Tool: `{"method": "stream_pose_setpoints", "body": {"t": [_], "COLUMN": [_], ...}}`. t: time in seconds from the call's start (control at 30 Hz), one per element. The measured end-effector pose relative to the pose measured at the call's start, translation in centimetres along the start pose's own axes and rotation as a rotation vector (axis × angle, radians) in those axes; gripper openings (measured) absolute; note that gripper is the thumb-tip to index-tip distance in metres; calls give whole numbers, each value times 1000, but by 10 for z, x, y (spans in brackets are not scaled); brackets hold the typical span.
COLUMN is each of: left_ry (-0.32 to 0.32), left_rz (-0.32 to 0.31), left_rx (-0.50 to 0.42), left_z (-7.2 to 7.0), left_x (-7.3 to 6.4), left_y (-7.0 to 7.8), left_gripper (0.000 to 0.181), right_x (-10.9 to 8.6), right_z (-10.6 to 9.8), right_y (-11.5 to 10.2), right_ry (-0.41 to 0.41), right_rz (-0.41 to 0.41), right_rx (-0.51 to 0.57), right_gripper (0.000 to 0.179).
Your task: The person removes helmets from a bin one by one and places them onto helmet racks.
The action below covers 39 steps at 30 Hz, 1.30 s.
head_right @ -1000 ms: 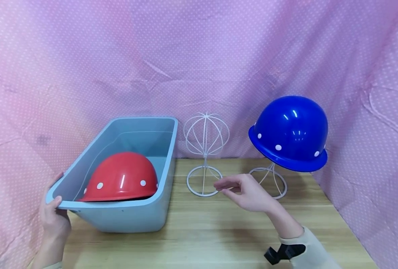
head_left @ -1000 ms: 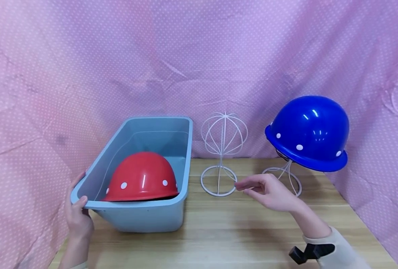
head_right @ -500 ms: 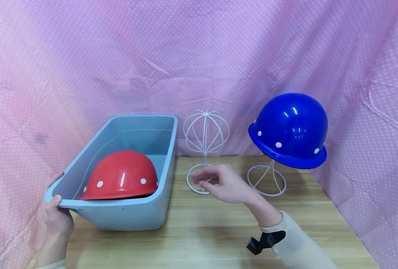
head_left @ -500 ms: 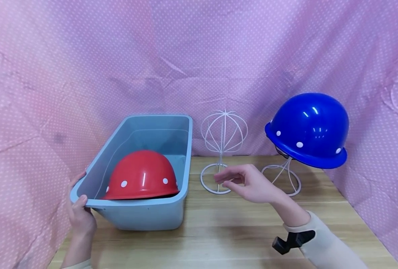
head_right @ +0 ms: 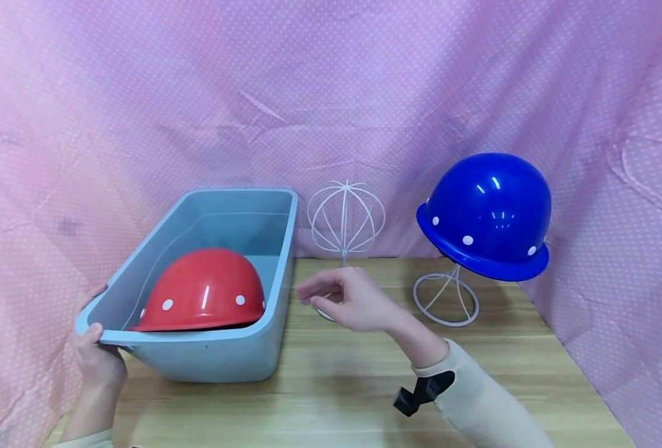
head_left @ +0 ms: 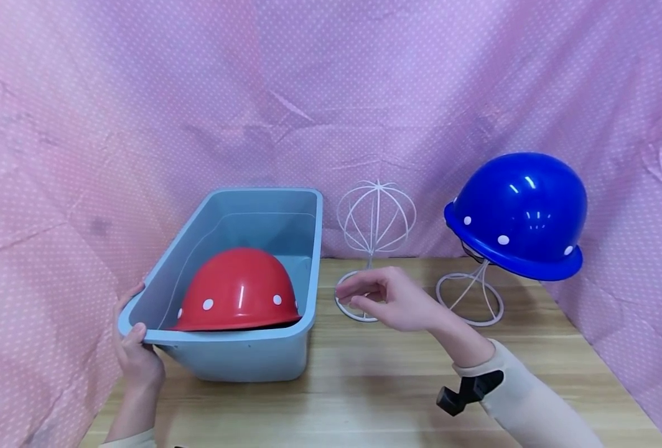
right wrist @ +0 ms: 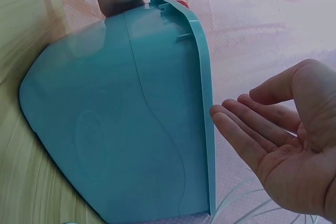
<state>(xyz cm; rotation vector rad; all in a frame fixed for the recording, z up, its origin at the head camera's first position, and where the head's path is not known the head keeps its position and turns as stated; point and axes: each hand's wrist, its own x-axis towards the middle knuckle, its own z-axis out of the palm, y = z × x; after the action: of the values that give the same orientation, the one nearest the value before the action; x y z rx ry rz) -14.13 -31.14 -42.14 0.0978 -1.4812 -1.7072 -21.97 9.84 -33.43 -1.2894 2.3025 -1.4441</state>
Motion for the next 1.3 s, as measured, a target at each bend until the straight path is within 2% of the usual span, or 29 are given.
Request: {"method": "stream_pose_setpoints", "body": {"t": [0.27, 0.5, 0.57, 0.67, 0.87, 1.07, 1.13, 1.27, 1.3], "left_ry": [23, 47, 51, 75, 101, 37, 26, 7, 4], "left_rz": [25, 75, 76, 45, 18, 8, 23, 43, 50], "left_rx": [-74, -208, -185, -167, -67, 18, 28, -13, -46], "left_z": [4, 11, 11, 11, 5, -2, -3, -2, -1], "left_x": [1, 9, 8, 3, -1, 0, 1, 3, 3], "left_y": [-1, -6, -6, -7, -5, -1, -2, -5, -6], "left_gripper": [56, 53, 54, 55, 59, 58, 58, 60, 60], "right_x": [9, 25, 28, 33, 57, 80, 85, 91, 92], "right_z": [0, 2, 6, 15, 32, 48, 53, 60, 61], "right_y": [-3, -14, -19, -25, -34, -38, -38, -37, -37], "right_ry": [-23, 34, 53, 69, 18, -82, -118, -154, -157], "right_rz": [-14, -64, -71, -68, -94, -59, -49, -49, -56], "right_rx": [49, 85, 97, 82, -64, -164, -202, -320, -354], "right_gripper": [27, 26, 27, 27, 29, 41, 46, 56, 58]}}
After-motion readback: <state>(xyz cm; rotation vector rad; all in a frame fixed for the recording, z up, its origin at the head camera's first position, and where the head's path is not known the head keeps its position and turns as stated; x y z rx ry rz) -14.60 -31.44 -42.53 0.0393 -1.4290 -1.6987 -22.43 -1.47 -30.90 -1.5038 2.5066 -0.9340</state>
